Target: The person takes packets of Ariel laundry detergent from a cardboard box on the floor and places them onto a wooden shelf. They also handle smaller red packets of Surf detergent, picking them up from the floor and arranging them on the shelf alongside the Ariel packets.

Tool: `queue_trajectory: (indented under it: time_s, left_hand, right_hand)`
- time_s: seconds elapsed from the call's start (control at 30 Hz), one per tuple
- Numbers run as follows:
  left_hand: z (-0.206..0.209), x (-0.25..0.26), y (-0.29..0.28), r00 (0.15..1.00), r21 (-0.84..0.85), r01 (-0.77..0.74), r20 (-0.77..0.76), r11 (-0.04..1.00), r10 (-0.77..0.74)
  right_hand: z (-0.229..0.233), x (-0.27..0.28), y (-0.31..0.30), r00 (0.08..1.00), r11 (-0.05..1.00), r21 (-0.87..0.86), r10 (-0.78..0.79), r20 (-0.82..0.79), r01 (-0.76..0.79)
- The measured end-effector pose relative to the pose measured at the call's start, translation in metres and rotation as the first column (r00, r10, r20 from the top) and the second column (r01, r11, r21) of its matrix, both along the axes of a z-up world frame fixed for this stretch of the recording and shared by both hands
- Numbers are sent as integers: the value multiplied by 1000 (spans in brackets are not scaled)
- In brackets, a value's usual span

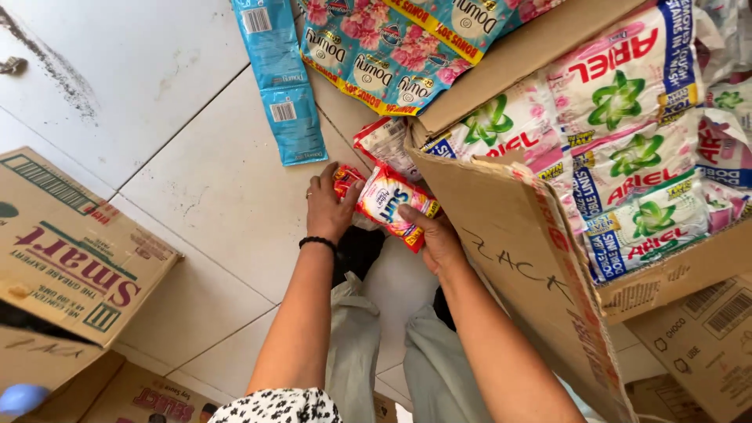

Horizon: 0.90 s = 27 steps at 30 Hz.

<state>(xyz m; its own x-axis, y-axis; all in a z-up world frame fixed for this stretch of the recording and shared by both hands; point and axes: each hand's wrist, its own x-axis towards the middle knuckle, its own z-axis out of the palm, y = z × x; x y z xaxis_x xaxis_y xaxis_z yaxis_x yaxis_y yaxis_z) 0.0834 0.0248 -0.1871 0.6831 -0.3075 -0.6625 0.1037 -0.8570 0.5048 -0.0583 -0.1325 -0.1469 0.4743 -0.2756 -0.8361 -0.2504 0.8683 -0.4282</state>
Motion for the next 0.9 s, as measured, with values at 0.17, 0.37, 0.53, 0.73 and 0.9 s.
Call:
queue_trajectory:
  time_s: [0.17,0.37,0.53,0.73,0.9]
  left_hand:
    - [25,-48,12,980,-211,-199,-39,957,195]
    - [277,-47,-10,709,-332,-609,-634,721,307]
    - [434,-61,11,700,-367,-601,-670,710,246]
    - [592,-59,11,933,-583,-360,-237,728,271]
    - [664,-31,24,939,-687,-258,-14,680,343]
  right_hand:
    - [69,-31,22,995,983,157,-95,-4,94]
    - [262,-30,16,997,991,109,-74,16,72]
    - [429,-48,19,996,996,7,87,7,-87]
    - [532,-52,37,1000,982,-188,-17,24,21]
    - [580,-36,42,976,976,-215,27,218,21]
